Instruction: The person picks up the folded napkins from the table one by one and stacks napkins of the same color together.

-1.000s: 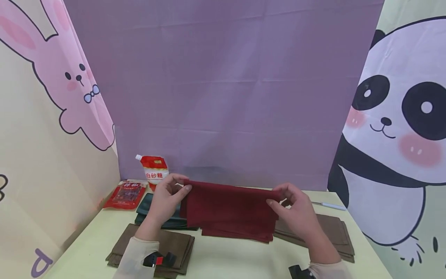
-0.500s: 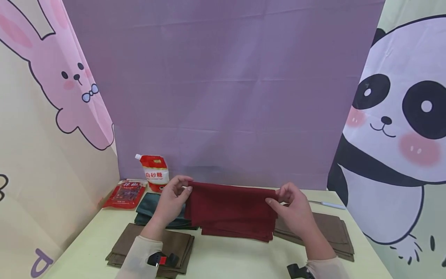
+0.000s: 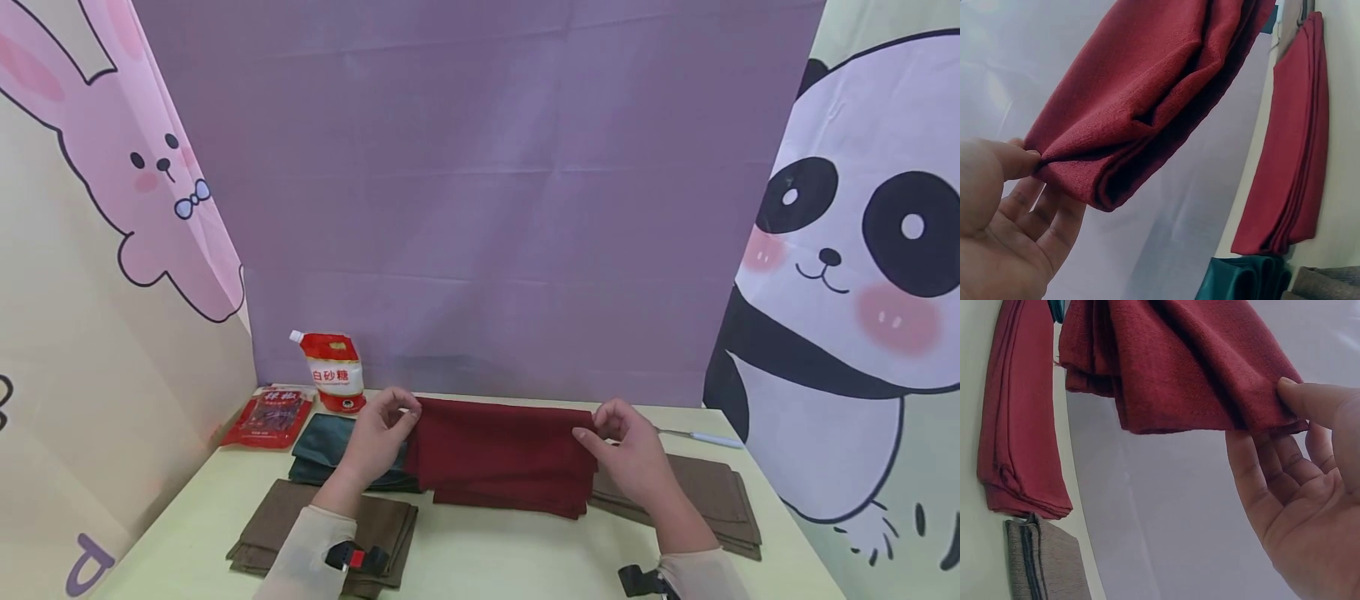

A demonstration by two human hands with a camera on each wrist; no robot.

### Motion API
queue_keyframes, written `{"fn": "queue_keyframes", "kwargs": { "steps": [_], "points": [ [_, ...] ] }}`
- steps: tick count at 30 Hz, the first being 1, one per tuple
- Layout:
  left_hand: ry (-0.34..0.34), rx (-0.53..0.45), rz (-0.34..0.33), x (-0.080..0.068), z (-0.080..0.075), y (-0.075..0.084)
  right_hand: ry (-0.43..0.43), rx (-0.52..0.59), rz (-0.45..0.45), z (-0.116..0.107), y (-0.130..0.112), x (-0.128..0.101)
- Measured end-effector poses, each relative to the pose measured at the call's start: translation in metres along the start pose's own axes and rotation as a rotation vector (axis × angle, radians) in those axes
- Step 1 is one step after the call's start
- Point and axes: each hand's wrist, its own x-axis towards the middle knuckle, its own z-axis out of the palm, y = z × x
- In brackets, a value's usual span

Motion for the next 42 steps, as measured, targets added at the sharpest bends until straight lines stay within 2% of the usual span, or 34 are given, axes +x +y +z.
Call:
{"fn": "queue_keyframes", "kwargs": {
  "steps": [6, 12, 17, 25, 36, 42],
  "points": [
    [-0.022, 0.021, -0.033, -0.001, 0.003, -0.007, -0.011, -0.032, 0.058, 0.001, 0.007, 0.002],
    [-0.072, 0.031, -0.075, -0.002, 0.006, -0.012, -0.007, -0.059, 0.097, 0.003, 0.013, 0.002],
    [-0.125, 0.006, -0.137, -0.005, 0.007, -0.014, -0.022, -0.032, 0.090, 0.007, 0.019, 0.003],
    [-0.199, -0.053, -0.180, -0.004, 0.011, -0.033, -0.047, 0.008, 0.118, 0.012, 0.029, 0.004],
    [-0.165, 0.035, -0.208, -0.007, 0.016, -0.045, -0.065, 0.022, 0.138, 0.018, 0.037, 0.004],
    [-0.157, 0.115, -0.210, -0.007, 0.020, -0.053, -0.068, 0.046, 0.164, 0.021, 0.042, 0.004]
  ]
}}
